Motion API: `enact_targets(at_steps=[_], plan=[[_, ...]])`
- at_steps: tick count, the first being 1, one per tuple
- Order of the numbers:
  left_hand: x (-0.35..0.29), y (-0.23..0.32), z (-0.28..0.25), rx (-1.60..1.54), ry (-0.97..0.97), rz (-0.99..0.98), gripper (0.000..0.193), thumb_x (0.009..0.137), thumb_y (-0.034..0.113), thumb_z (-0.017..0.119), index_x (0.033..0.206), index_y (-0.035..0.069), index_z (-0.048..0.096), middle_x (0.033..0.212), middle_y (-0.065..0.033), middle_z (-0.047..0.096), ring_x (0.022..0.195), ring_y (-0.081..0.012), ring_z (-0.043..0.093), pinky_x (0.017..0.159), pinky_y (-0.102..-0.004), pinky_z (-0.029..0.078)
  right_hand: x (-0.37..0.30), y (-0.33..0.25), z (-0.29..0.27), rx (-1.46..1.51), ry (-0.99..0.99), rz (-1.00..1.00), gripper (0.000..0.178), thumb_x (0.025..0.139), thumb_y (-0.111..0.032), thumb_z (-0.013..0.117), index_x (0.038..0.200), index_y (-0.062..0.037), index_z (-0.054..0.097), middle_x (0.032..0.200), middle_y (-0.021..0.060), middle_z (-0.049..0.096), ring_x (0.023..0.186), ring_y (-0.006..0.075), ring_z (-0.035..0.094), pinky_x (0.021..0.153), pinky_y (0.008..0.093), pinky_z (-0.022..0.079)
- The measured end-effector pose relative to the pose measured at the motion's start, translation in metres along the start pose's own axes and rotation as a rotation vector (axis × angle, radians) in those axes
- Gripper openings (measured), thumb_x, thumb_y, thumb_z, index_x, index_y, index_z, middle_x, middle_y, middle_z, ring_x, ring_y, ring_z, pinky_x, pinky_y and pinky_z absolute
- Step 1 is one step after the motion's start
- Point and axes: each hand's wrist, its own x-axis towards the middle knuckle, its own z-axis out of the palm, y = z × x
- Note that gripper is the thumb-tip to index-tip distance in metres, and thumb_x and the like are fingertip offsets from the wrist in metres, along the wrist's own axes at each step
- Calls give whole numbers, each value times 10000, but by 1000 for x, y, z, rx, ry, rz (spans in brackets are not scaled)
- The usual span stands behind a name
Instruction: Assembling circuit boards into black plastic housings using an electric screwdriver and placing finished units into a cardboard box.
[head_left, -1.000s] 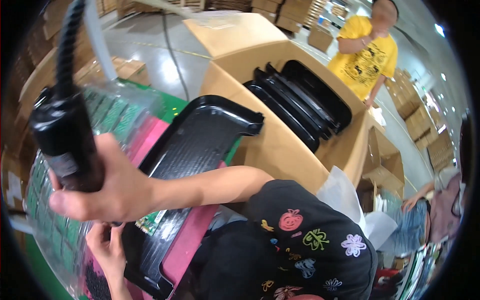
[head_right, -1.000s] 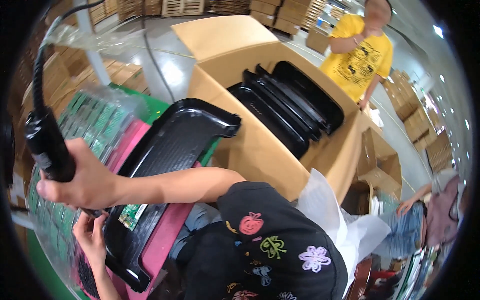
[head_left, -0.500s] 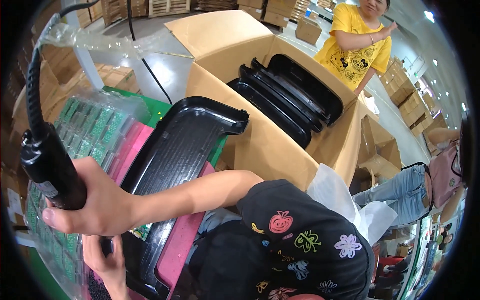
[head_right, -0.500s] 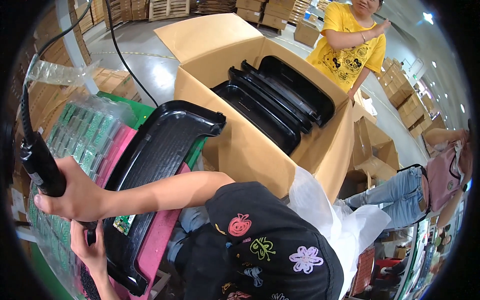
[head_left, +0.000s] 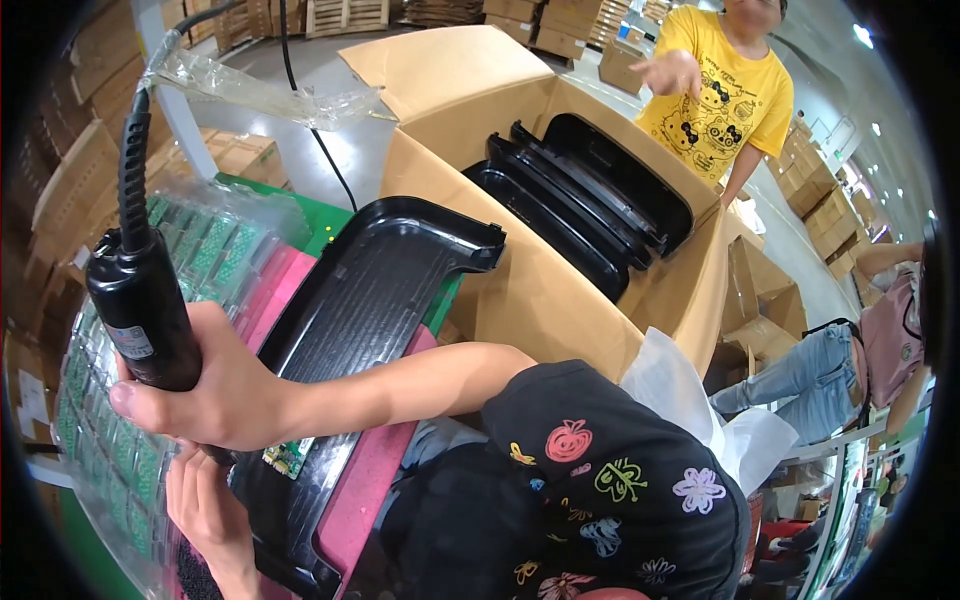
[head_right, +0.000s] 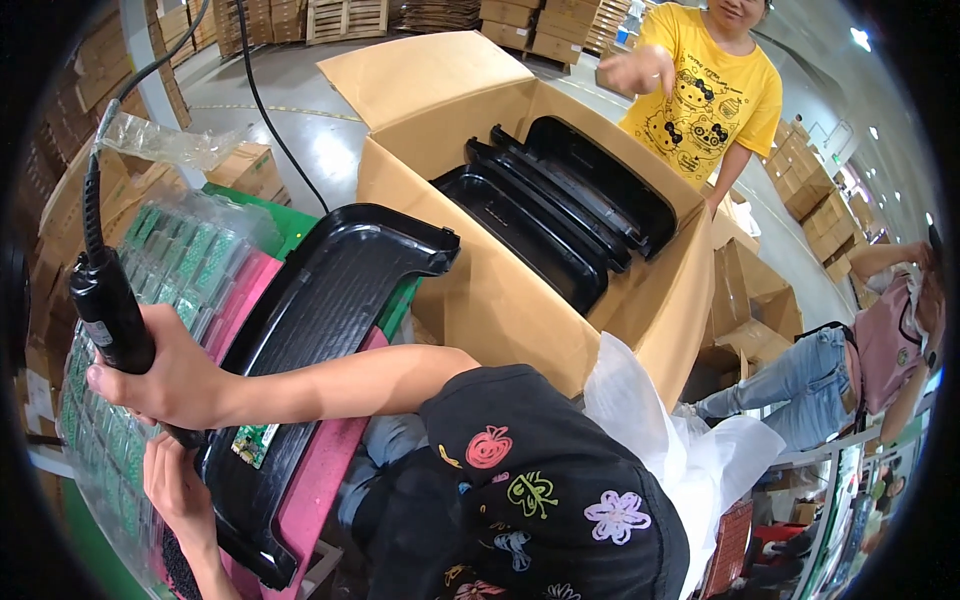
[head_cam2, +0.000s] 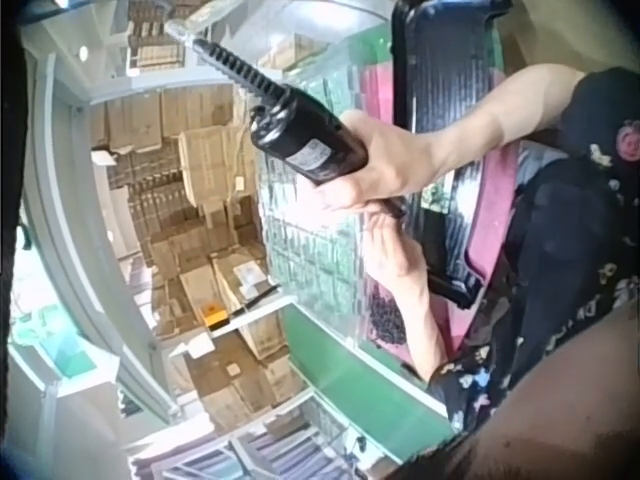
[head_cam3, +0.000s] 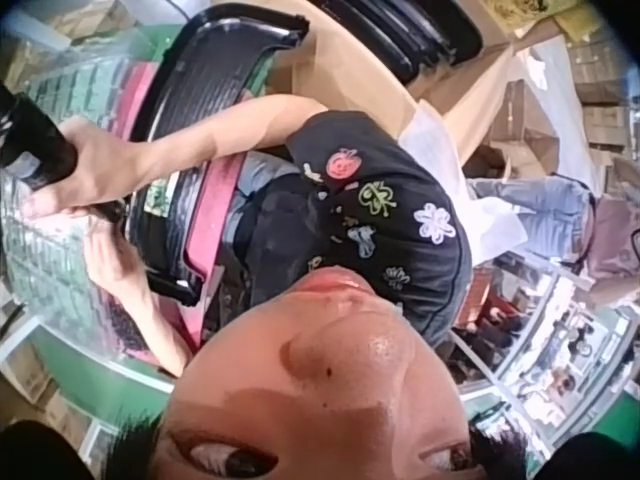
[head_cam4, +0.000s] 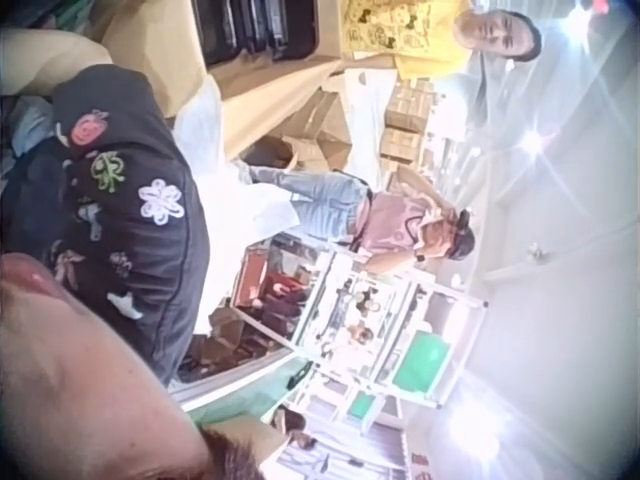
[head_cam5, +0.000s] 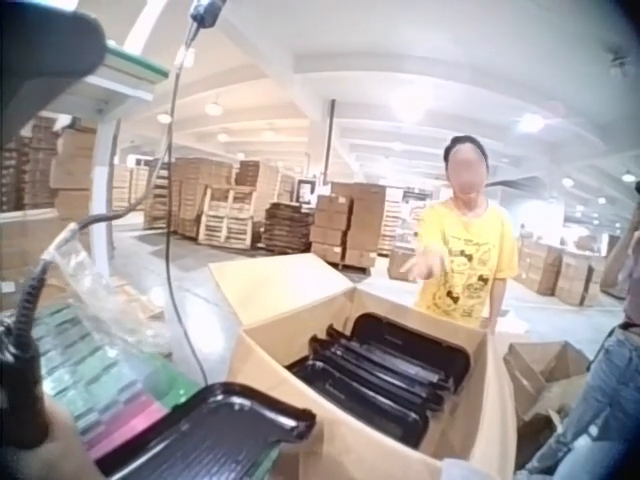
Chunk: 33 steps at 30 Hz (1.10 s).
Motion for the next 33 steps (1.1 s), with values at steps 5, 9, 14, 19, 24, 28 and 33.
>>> enact_targets(at_steps=[5,9,14,19,24,28,33], plan=[[-1,-7,-9,-98,83,-63,150,788,-122,606,913,-39,594,870,-155,621,795,-320,613,719,-383,487,-7,-2,-9,-162,9,-11,205,817,-173,720,831,-14,590,693,4,577,658,65,540,580,251,428],[-7,1,-22,-247,-96,-253,99,818,-75,641,888,-17,601,847,-147,617,797,-326,621,722,-373,487,-13,-6,-19,-197,-37,71,186,819,-154,726,846,-19,601,680,-4,581,560,66,549,510,232,430],[-1,-1,-7,-355,-340,-163,161,752,-15,683,888,9,600,839,-141,596,814,-349,594,701,-424,482,-24,-14,-50,-408,-94,268,229,966,-237,555,975,-8,561,600,-13,493,530,92,479,588,242,435],[-12,-14,-8,-359,-484,-22,140,821,99,675,914,10,620,909,-101,649,914,-293,615,794,-397,505,-24,-21,-58,-95,-197,190,328,952,-396,497,1015,-75,514,653,-31,431,517,91,389,566,278,333],[-23,-24,-6,-315,-525,-19,156,846,144,665,926,16,629,911,-84,653,931,-261,620,789,-381,505,-19,-7,-61,-199,-186,124,302,946,-338,468,1032,-53,515,645,12,469,493,106,399,535,277,359],[-31,-22,7,-279,-514,7,141,866,146,647,936,27,616,949,-71,649,946,-253,617,768,-368,505,-27,-7,-68,-275,-133,153,342,931,-389,523,1020,-59,536,648,-18,461,505,83,371,549,260,323],[-34,-19,10,-261,-506,-6,131,866,135,646,921,24,604,1031,-67,652,985,-257,613,782,-379,513,-32,-9,-70,-282,-126,176,345,933,-390,522,1031,-59,523,643,-21,448,502,81,362,541,259,318]])
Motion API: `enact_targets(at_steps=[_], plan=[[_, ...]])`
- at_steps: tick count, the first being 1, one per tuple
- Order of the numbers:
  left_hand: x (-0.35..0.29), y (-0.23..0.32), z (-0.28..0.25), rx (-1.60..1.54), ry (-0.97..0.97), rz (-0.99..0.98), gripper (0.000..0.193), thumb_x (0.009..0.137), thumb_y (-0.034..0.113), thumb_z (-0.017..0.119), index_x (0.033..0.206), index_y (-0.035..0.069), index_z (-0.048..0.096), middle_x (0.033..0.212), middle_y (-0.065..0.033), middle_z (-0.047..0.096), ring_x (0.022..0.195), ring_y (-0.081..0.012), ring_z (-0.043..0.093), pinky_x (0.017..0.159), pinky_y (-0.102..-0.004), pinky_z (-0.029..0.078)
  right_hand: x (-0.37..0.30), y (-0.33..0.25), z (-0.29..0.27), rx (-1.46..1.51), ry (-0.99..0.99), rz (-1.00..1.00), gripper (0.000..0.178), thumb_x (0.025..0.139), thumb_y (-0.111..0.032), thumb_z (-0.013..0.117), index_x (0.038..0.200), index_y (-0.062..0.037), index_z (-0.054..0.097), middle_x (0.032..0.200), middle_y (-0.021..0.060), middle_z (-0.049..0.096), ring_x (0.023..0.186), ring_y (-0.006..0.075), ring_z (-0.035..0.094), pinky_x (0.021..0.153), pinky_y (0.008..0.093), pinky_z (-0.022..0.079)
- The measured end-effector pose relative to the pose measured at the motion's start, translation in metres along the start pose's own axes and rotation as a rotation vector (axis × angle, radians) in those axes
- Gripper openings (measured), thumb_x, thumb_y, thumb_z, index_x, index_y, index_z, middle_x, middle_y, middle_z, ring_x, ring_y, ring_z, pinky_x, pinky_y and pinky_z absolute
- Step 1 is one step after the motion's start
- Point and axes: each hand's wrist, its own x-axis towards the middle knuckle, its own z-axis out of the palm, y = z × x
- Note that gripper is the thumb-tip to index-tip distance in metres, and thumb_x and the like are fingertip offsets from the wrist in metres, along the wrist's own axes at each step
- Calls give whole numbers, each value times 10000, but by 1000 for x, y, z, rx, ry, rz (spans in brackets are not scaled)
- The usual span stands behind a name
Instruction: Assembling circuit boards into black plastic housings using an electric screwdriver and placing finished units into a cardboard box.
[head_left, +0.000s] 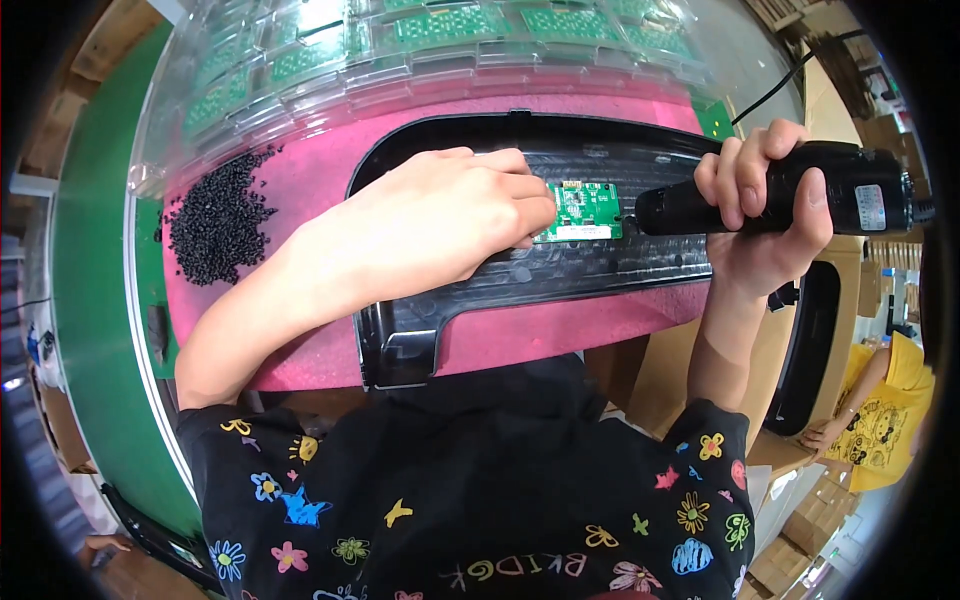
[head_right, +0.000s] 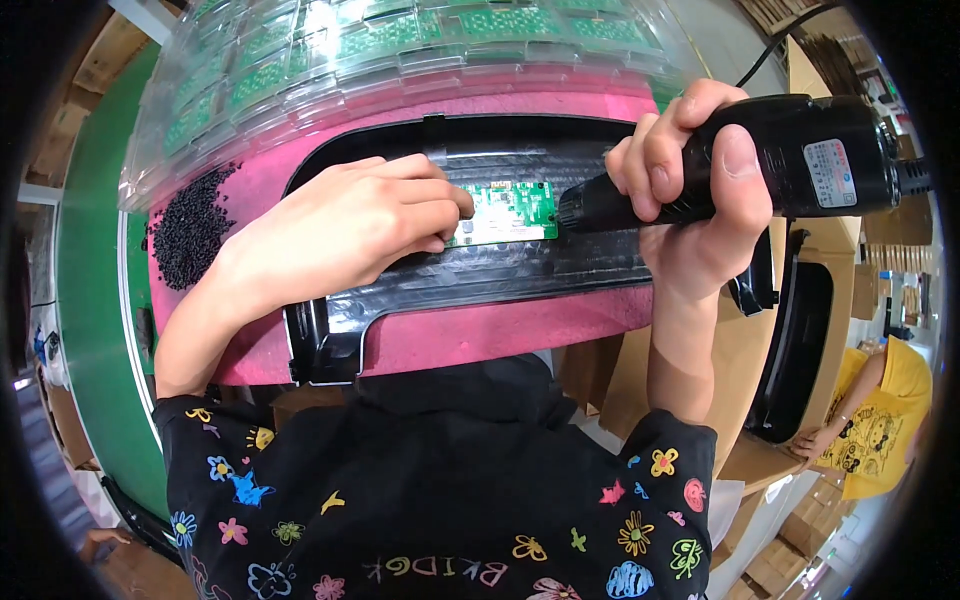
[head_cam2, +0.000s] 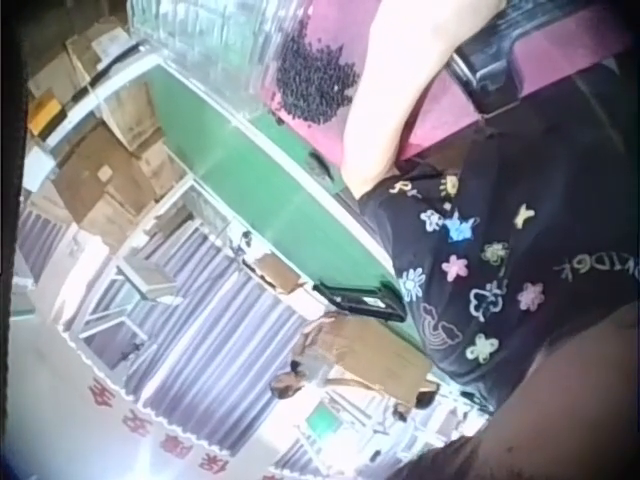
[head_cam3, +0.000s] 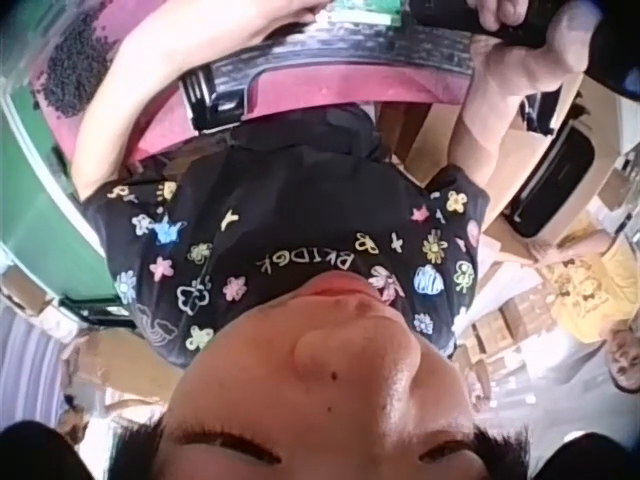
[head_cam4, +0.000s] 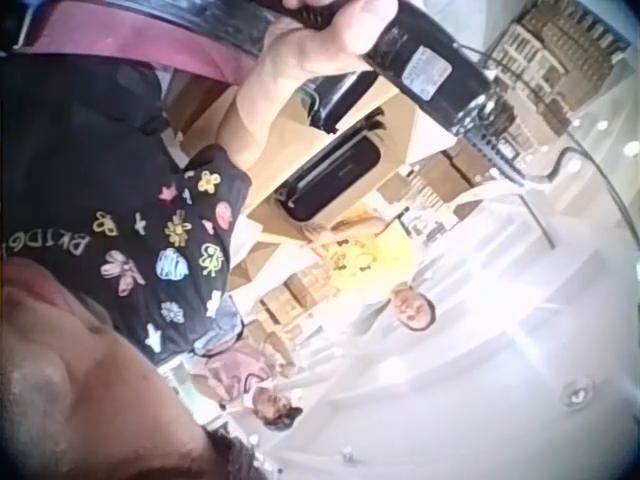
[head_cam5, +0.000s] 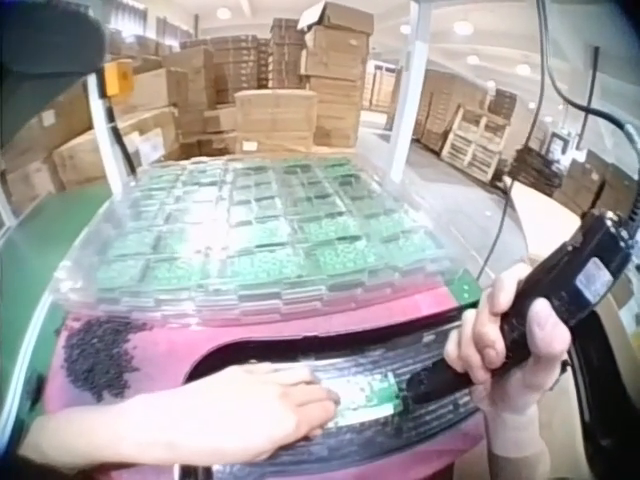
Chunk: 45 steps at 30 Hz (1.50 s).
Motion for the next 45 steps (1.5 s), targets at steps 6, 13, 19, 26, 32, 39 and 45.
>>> enact_targets(at_steps=[6,13,19,26,32,39,45], plan=[[3,-1,-2,-68,-48,-47,129,861,115,645,916,11,594,1060,-71,655,1000,-269,611,800,-390,523,8,9,-5,42,-150,-34,294,924,-311,507,1028,-37,490,602,12,436,441,94,360,453,247,323],[4,-1,-1,-64,15,-21,151,855,107,652,949,-1,606,1007,-89,657,961,-287,623,773,-396,525,9,18,1,-31,-208,-74,351,930,-303,561,1101,-2,505,592,9,450,450,71,379,452,235,326],[5,2,-3,-118,113,-97,147,844,122,681,927,12,629,895,-99,664,868,-294,645,724,-392,519,11,-3,16,55,-157,15,426,896,-432,562,1047,-38,509,651,-39,458,505,60,403,570,248,349],[12,-1,0,-342,387,-85,105,837,88,704,906,16,671,811,-105,677,732,-274,663,634,-347,512,19,-21,34,435,-166,-119,417,832,-415,621,1020,-60,512,664,-53,477,533,50,439,609,221,355],[14,-3,-2,-426,462,-120,124,808,59,734,902,-7,687,823,-94,708,677,-183,668,596,-284,504,28,-13,42,406,-164,-133,419,845,-426,599,1025,-56,515,673,-52,474,544,51,427,617,226,348],[16,-6,-2,-445,525,-138,176,771,40,755,919,-26,686,825,-83,709,670,-151,650,609,-278,501,40,-6,51,348,-140,-136,427,864,-442,566,1033,-52,520,685,-49,470,559,52,411,628,233,338],[15,-13,2,14,674,55,271,706,-51,716,959,34,669,816,-104,658,733,-281,650,637,-357,532,42,0,53,318,-156,-138,435,877,-453,544,1038,-49,524,694,-48,467,569,53,400,635,238,331]])
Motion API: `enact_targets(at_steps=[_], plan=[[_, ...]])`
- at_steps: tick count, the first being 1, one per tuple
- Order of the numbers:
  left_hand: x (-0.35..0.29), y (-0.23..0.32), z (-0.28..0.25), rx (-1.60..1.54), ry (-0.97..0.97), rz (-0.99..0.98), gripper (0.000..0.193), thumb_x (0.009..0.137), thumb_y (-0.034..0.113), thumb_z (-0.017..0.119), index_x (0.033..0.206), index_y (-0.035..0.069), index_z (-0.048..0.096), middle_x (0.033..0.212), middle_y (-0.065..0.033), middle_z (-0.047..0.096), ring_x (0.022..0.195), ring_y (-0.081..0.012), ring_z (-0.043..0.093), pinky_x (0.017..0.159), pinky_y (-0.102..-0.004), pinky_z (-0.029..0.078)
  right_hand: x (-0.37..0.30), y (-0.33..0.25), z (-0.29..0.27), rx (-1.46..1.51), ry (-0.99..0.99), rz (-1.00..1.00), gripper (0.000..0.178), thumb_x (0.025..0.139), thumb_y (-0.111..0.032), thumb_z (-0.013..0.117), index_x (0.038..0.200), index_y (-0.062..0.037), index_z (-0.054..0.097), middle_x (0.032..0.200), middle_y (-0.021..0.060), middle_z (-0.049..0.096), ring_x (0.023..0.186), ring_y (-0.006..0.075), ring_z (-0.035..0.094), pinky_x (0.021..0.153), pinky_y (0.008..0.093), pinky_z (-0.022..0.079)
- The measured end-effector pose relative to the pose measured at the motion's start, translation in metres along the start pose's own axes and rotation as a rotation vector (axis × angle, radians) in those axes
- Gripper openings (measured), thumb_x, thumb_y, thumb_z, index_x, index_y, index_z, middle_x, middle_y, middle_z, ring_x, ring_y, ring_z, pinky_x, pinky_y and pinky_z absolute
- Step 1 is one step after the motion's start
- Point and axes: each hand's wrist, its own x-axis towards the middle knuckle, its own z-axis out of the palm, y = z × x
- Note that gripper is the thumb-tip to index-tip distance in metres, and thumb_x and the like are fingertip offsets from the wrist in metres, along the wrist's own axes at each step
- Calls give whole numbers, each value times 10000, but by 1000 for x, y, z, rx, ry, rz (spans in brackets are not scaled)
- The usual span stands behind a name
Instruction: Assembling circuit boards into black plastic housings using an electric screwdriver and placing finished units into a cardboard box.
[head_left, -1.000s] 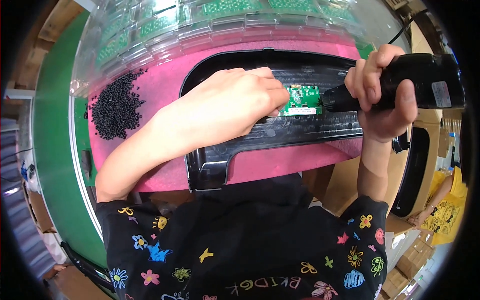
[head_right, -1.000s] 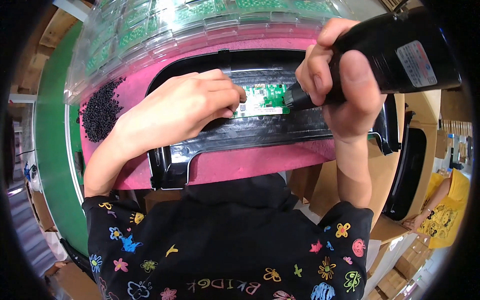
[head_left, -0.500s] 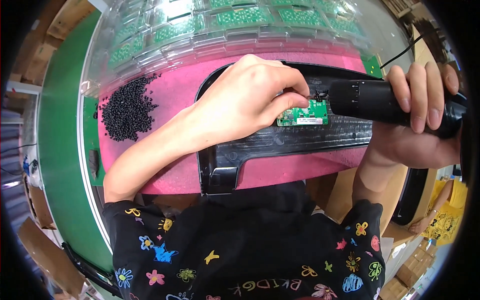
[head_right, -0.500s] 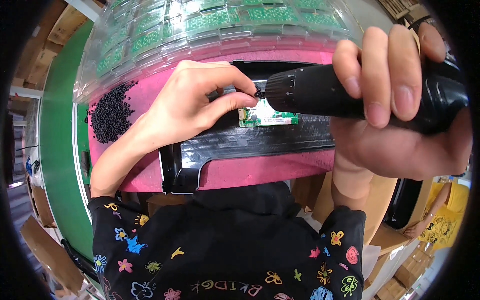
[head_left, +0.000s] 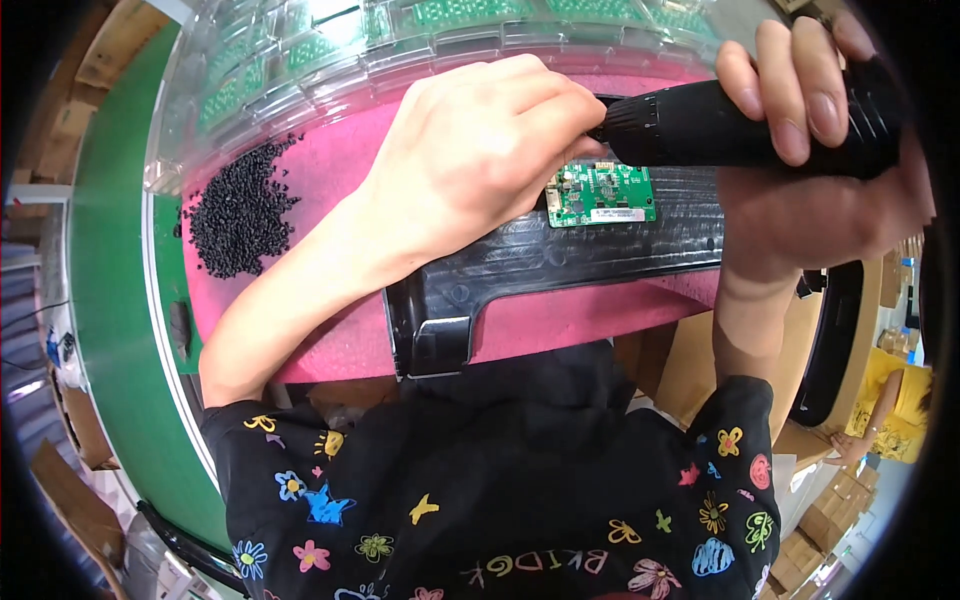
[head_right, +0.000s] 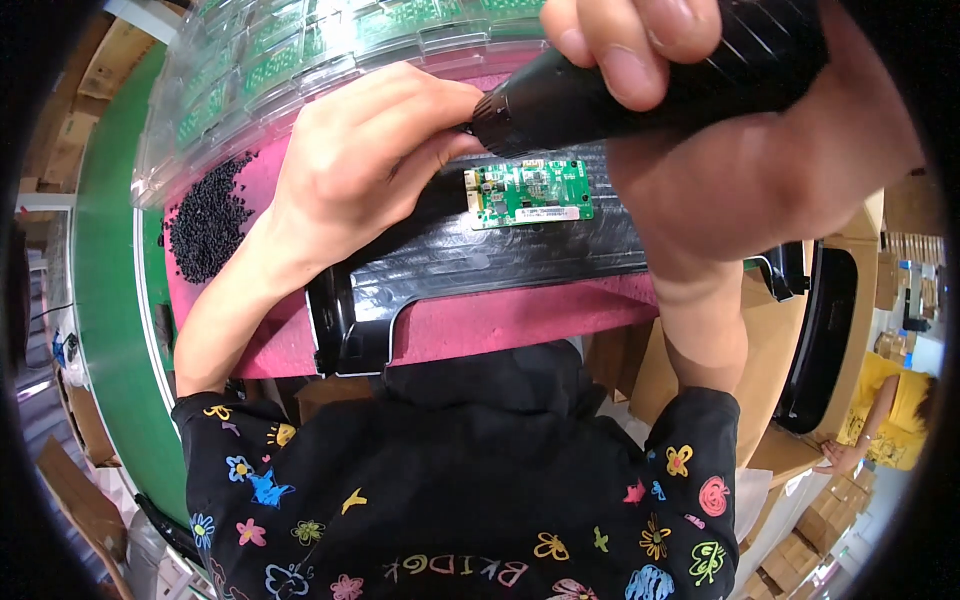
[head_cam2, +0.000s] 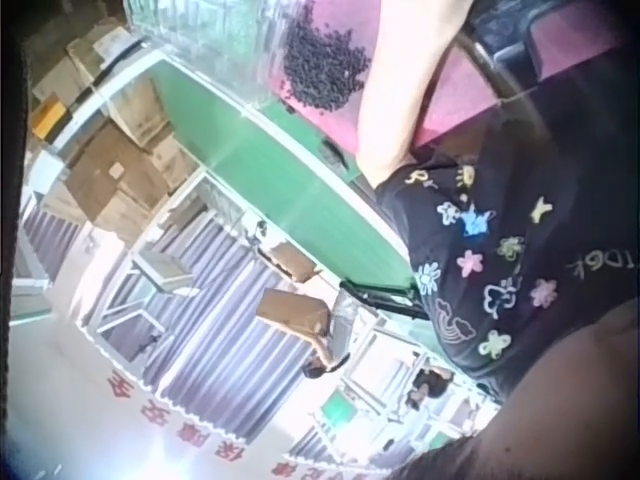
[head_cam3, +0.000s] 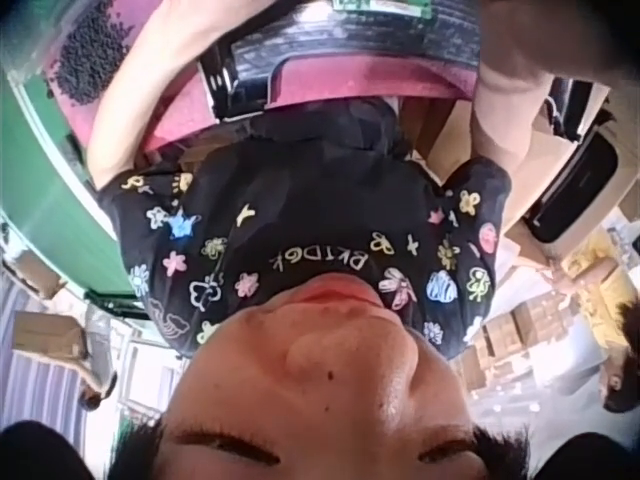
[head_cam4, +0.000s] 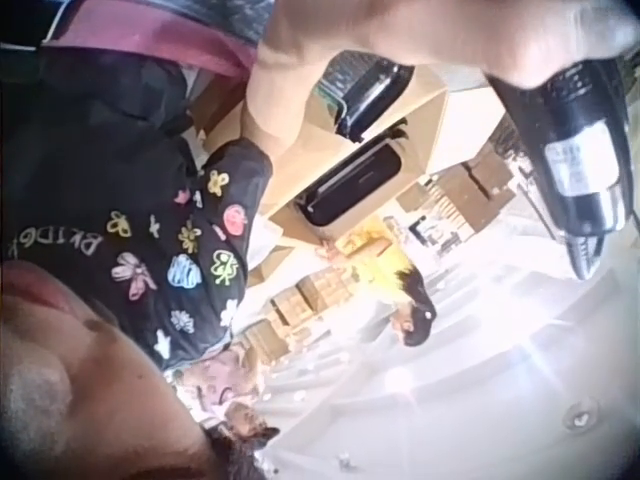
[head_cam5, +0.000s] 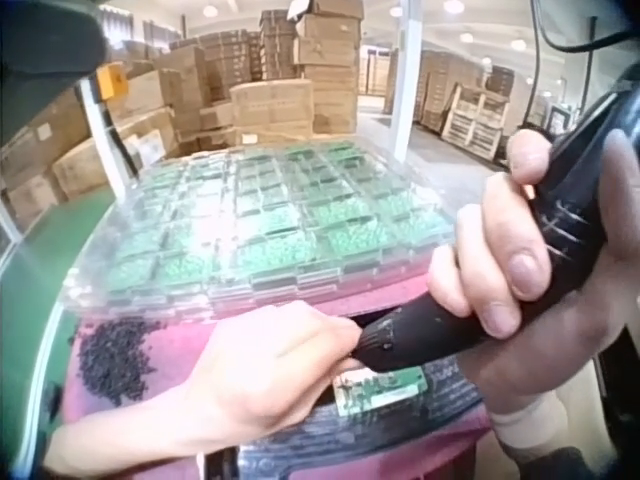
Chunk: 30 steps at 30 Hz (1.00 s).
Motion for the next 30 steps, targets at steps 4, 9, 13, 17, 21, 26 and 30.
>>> enact_targets(at_steps=[4,9,13,17,21,26,30], plan=[[1,-2,-13,135,-83,-1,330,628,-90,650,929,43,676,824,-96,667,770,-270,676,641,-352,548,-6,3,-6,-85,-39,51,434,909,-443,499,1056,-36,541,684,-32,464,553,76,388,609,253,323],[6,-7,-29,169,-147,-160,139,790,10,681,927,4,660,811,-139,665,767,-315,666,654,-375,526,-12,18,0,-110,40,138,424,935,-425,472,1069,-30,549,679,-25,460,546,87,385,602,260,324],[7,-3,-29,171,-232,-267,147,825,99,693,911,-9,642,816,-162,653,750,-354,640,666,-398,509,-13,29,-3,-254,10,152,394,952,-411,458,1045,-37,541,647,-24,457,527,86,390,587,270,347],[1,-6,-25,152,-222,-274,131,834,95,678,895,-11,631,818,-175,644,761,-382,626,676,-415,501,-15,36,-5,-274,16,173,386,954,-412,458,1026,-41,531,641,-20,463,517,84,384,570,264,343],[-5,-9,-22,94,-178,-278,117,841,81,654,897,-17,625,810,-194,638,776,-402,623,681,-436,498,-13,42,0,-347,9,184,368,953,-405,461,993,-43,512,637,-21,449,501,75,367,564,259,340],[-9,-16,-21,21,-205,-288,107,828,50,638,903,-26,640,791,-215,641,764,-414,626,680,-430,506,-8,49,-3,-321,-130,215,348,947,-385,466,992,-41,496,632,-21,441,490,69,348,547,247,329],[-4,-12,-20,-71,-272,-335,125,805,18,638,921,-24,659,799,-209,662,765,-394,650,684,-405,523,-8,51,-1,-386,-156,234,340,948,-369,459,1009,-36,491,626,-21,427,481,64,330,526,238,323]])
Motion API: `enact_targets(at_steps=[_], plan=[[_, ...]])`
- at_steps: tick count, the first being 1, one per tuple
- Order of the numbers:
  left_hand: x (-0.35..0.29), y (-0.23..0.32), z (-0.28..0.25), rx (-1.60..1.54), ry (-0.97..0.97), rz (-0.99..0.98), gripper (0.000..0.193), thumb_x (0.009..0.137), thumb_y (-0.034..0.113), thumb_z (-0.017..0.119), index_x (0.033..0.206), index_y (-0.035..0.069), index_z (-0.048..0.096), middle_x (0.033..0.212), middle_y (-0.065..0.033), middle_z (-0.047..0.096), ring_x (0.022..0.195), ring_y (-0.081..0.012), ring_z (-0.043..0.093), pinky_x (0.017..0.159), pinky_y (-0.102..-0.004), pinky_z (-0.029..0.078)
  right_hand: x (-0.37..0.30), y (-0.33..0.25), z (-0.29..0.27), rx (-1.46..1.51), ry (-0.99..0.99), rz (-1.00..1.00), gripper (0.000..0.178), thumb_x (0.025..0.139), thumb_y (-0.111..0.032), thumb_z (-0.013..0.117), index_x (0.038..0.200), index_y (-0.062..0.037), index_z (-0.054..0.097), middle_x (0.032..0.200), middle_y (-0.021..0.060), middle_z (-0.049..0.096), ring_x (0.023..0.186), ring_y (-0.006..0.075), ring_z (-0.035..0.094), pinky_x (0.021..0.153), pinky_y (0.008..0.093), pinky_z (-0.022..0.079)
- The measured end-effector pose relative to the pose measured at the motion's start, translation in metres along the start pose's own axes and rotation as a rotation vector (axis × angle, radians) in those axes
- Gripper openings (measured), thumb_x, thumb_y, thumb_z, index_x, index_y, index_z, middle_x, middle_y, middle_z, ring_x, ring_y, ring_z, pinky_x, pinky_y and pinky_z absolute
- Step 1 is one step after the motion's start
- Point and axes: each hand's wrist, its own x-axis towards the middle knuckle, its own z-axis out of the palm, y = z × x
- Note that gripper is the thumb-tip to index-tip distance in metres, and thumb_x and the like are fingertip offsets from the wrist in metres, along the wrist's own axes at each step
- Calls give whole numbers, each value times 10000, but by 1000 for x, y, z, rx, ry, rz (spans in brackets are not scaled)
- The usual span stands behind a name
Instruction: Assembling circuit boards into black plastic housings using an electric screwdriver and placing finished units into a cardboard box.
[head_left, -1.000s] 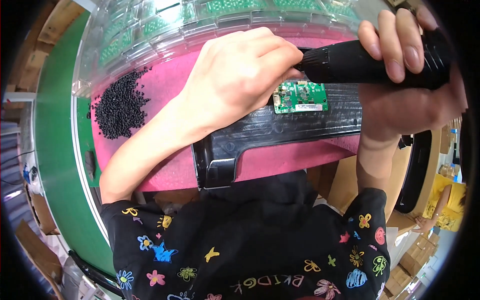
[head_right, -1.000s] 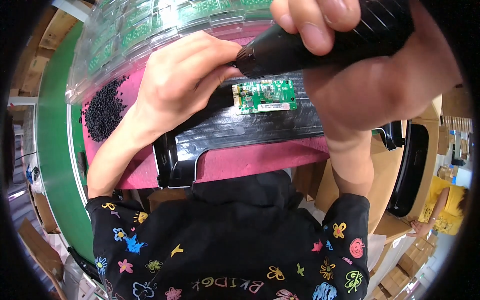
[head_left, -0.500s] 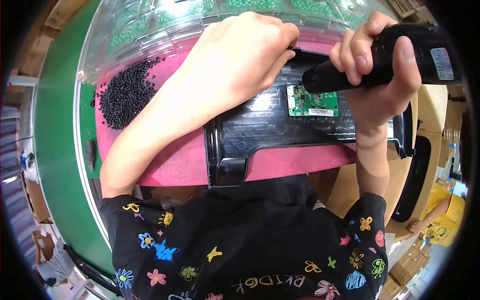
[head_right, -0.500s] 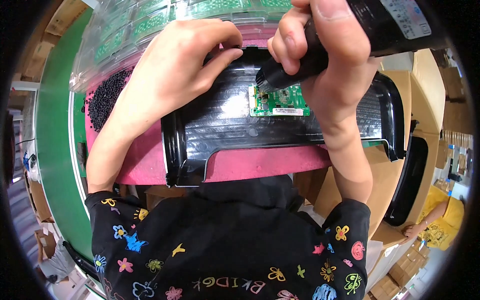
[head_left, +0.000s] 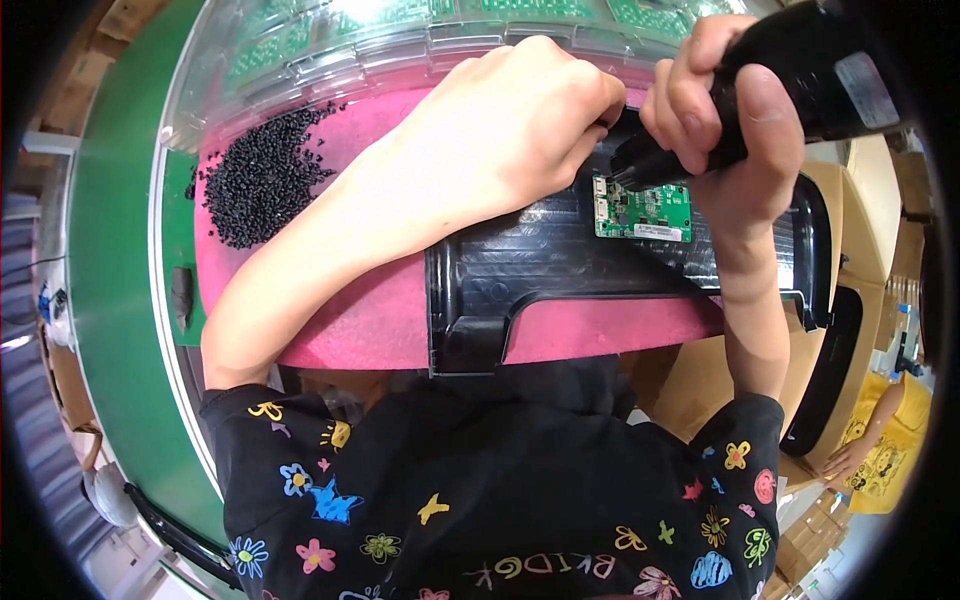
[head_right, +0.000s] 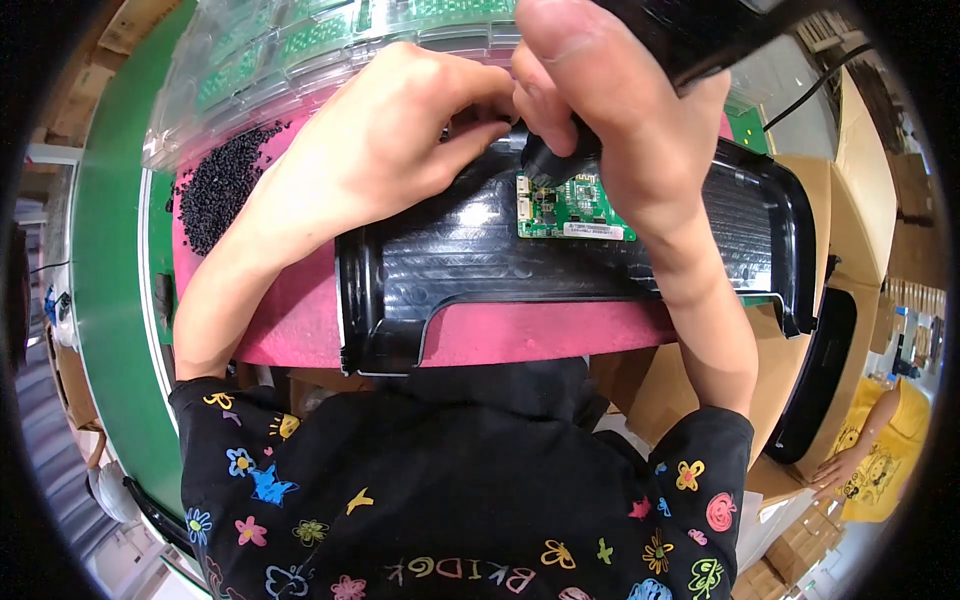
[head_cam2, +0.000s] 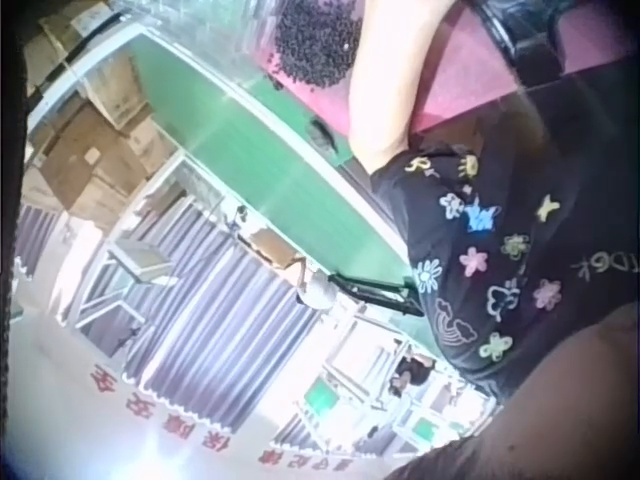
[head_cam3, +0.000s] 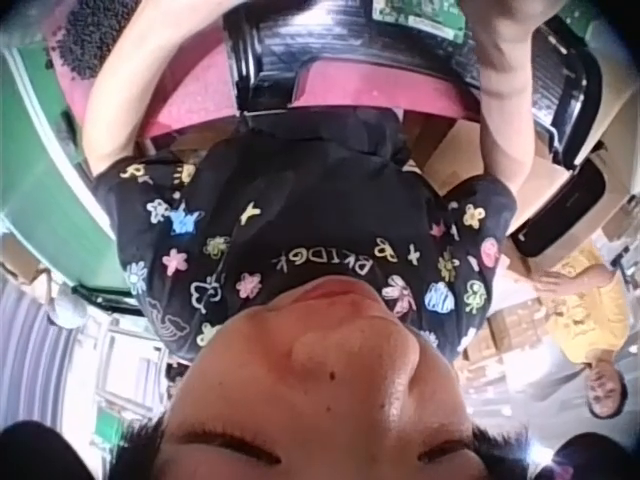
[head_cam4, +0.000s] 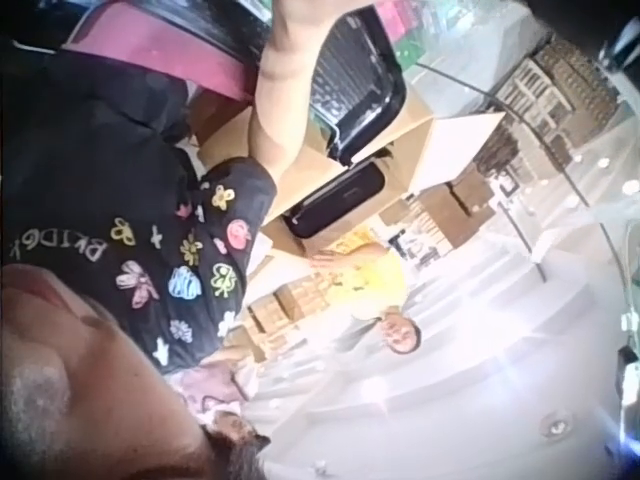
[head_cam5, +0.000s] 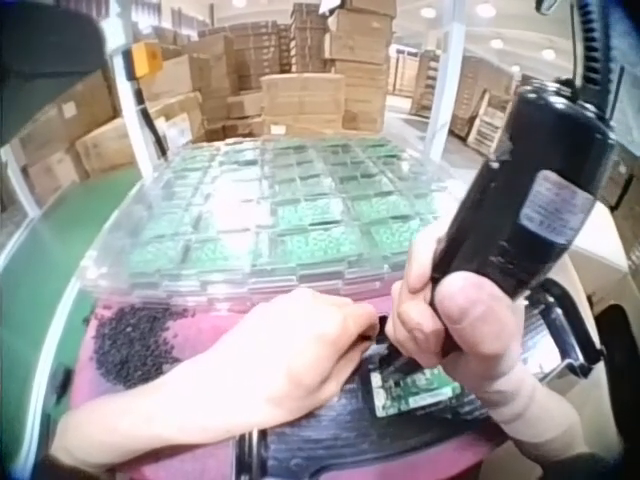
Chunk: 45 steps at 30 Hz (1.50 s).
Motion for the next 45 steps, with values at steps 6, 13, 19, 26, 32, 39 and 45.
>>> enact_targets(at_steps=[6,13,19,26,32,39,45], plan=[[-1,3,0,-24,-61,-13,141,811,39,665,935,-29,666,814,-187,683,764,-350,680,691,-382,534,-6,-6,1,95,116,2,415,967,-423,452,1066,-24,508,652,-22,444,532,79,384,583,257,346],[5,11,-1,-158,-29,115,127,853,81,685,922,-23,666,781,-143,688,729,-287,689,667,-347,532,-10,-49,-18,480,79,-198,400,897,-411,525,1029,-34,510,704,-35,470,566,67,407,623,242,331],[4,16,-6,-145,-25,15,107,841,97,706,904,14,729,808,-83,728,691,-148,671,610,-264,492,-18,-67,-29,374,45,-250,338,831,-330,655,977,-66,501,677,-69,478,580,30,449,652,202,355],[2,17,-2,-289,-90,-41,129,848,110,712,927,10,729,818,-63,733,703,-99,654,612,-247,488,-21,-66,-26,327,124,-235,370,820,-381,662,970,-79,509,659,-83,469,569,23,446,641,195,348],[2,18,0,-295,-134,-79,135,848,91,703,933,-13,710,812,-83,724,720,-117,662,657,-266,508,-26,-52,-24,326,67,-162,406,858,-427,615,1018,-69,508,679,-58,480,565,44,438,624,216,351],[-3,-1,11,105,-14,152,187,842,89,685,1013,23,644,882,-110,661,848,-277,648,761,-371,516,-28,-28,-17,356,-37,-86,460,903,-481,561,1074,-57,508,702,-29,492,561,68,428,605,242,355],[5,-4,7,202,68,182,182,830,70,662,1005,43,620,956,-101,605,967,-302,588,825,-383,493,-34,-24,-4,268,81,38,462,905,-484,566,1044,-49,496,661,-23,480,496,71,398,553,246,351]])
